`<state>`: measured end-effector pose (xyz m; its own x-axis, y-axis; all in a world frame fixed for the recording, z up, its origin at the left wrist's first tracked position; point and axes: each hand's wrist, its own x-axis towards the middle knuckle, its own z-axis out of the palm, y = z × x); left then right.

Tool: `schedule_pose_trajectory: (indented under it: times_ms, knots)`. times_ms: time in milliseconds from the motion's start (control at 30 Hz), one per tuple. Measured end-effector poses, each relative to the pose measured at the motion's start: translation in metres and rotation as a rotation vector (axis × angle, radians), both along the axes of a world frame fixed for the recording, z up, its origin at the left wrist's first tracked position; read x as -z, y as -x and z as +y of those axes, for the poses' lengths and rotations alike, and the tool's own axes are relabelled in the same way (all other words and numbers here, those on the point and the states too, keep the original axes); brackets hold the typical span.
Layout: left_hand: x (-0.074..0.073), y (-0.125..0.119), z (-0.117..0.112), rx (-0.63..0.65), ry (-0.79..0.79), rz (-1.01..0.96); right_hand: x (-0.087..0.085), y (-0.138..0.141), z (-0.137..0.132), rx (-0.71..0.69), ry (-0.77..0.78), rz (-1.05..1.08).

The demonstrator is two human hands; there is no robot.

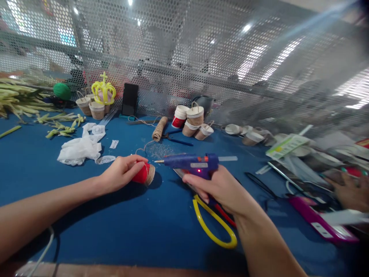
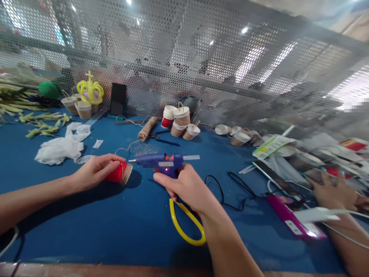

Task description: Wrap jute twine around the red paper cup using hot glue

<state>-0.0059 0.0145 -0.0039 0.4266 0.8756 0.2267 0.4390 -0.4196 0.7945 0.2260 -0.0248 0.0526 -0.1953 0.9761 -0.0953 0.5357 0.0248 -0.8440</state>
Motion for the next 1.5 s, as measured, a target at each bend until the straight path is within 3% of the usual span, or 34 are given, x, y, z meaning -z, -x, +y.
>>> schedule_pose_trajectory:
  times_ms: [367,1133,1500]
  knots:
    - [0.001,-0.001,0.001,0.026,-0.047,0.014,0.005,0.013,-0.008,-0.130,-0.331,-0.335]
    - [0.002,-0.001,0.003,0.034,-0.086,0.084,0.005,0.017,-0.021,-0.106,-0.356,-0.431]
    - [0.007,0.001,0.001,0.053,-0.230,0.116,0.002,0.017,-0.015,-0.069,-0.341,-0.471]
